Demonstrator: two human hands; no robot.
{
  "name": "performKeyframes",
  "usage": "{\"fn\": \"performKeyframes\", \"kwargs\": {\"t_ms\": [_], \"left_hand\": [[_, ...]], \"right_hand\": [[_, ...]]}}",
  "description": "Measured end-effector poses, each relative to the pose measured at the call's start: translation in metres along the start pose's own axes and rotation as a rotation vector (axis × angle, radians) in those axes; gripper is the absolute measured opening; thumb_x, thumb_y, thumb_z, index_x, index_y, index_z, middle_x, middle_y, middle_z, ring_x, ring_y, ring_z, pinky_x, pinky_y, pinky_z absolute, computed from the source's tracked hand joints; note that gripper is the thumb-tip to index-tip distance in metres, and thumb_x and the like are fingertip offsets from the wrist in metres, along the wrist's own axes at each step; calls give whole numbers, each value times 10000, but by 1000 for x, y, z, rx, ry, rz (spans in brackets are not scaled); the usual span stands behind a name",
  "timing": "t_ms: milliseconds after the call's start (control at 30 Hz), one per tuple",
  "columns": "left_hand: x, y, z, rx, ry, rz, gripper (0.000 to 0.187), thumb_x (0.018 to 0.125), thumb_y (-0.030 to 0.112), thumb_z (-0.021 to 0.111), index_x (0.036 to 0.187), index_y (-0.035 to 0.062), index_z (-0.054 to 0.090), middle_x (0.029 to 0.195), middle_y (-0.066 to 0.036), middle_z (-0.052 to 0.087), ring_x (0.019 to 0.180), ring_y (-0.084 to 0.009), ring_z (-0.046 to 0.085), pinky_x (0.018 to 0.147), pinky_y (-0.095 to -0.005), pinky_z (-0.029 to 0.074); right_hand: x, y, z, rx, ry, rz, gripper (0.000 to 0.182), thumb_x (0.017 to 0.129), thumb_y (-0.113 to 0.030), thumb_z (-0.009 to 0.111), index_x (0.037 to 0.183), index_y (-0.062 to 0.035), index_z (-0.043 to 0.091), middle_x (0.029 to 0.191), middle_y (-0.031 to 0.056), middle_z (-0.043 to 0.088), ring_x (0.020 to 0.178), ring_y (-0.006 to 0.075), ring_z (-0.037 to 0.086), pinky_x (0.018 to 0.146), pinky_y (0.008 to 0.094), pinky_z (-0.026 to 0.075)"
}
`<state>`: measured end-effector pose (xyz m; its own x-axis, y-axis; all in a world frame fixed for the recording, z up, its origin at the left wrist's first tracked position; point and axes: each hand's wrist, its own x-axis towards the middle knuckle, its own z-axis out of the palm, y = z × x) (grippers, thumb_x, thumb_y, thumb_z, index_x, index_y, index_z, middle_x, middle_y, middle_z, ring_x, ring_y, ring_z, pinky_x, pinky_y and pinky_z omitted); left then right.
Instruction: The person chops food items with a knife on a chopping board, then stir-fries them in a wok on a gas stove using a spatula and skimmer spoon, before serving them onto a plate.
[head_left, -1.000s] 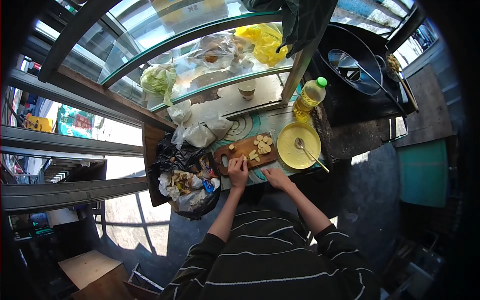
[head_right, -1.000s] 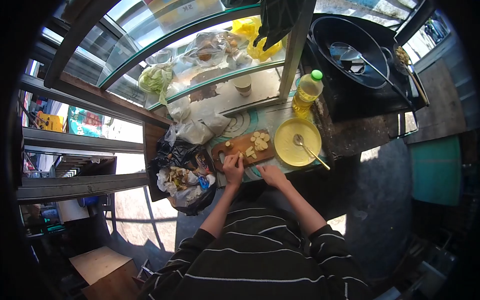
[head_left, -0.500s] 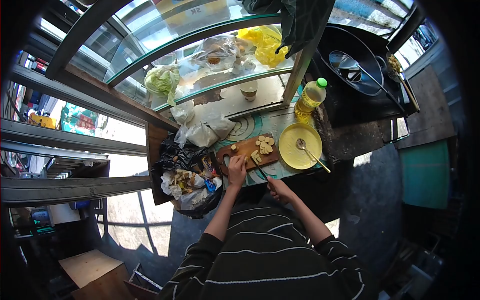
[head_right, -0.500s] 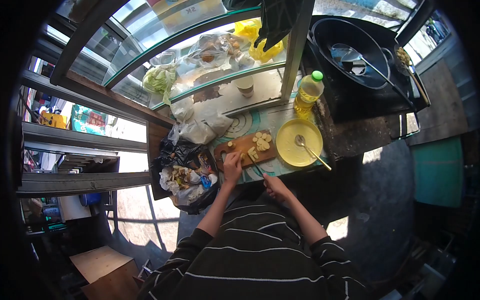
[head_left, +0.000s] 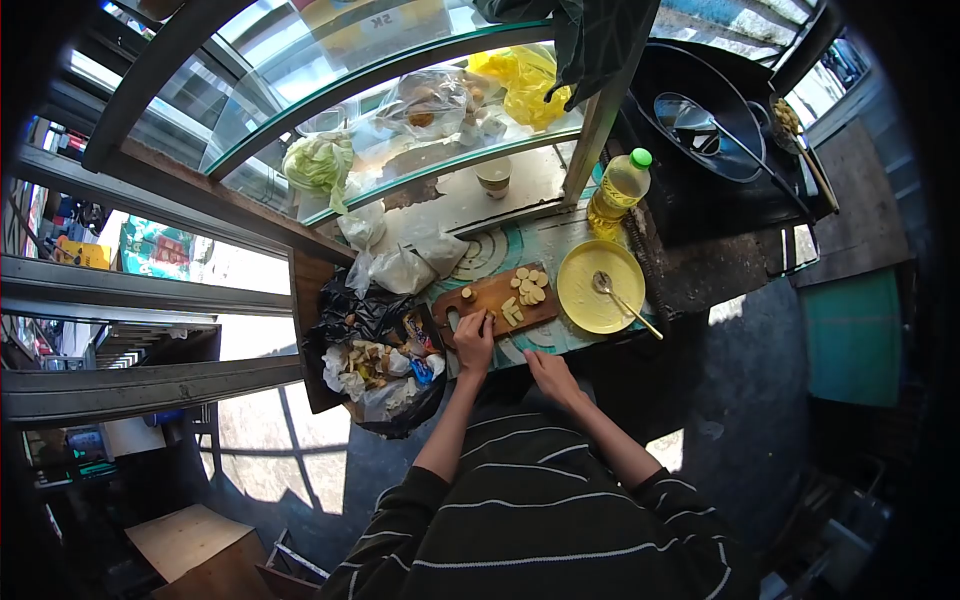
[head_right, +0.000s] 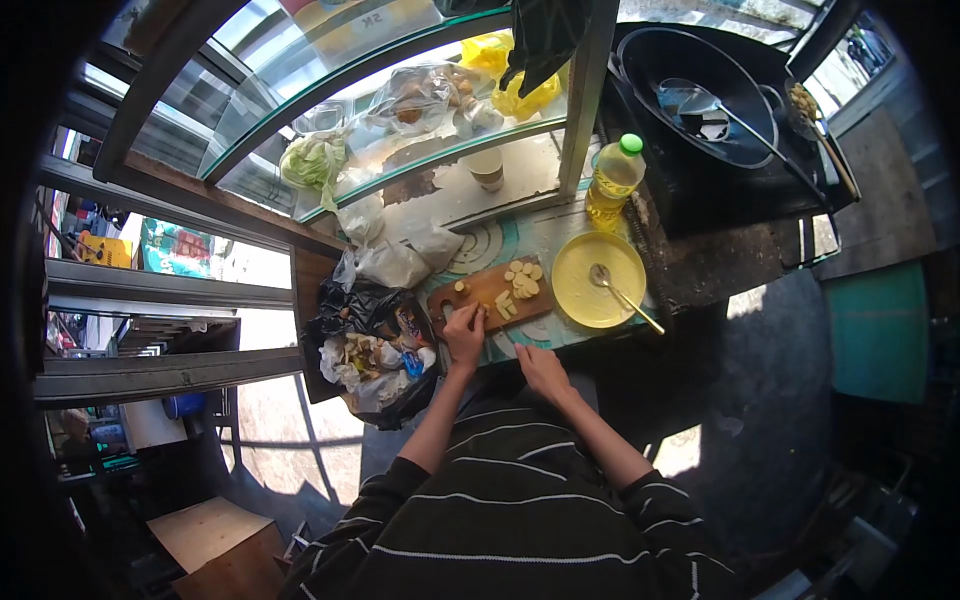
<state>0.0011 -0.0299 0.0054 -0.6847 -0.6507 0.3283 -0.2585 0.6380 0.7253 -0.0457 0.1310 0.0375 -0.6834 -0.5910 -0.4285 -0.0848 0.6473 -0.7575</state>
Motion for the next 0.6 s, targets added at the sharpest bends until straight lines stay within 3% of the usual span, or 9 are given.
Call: {"fn": "performKeyframes", "kwargs": {"t_ms": [233, 600], "left_hand": [[0, 5, -1, -9, 11, -12, 152, 743, 59, 611, 874, -17, 631, 784, -147, 607, 733, -290, 581, 654, -353, 451], [-1, 2, 2, -2, 35, 5, 150, 745, 67, 620, 870, -13, 635, 766, -143, 609, 717, -288, 580, 640, -349, 450]], "right_hand": [[2, -3, -5, -61, -57, 39, 468, 895, -377, 371, 775, 38, 550, 780, 266, 557, 801, 437, 522, 690, 460, 406], [25, 19, 24, 11, -76, -39, 513, 904, -374, 347, 709, 59, 541, 654, 246, 547, 672, 390, 555, 617, 428, 411]]}}
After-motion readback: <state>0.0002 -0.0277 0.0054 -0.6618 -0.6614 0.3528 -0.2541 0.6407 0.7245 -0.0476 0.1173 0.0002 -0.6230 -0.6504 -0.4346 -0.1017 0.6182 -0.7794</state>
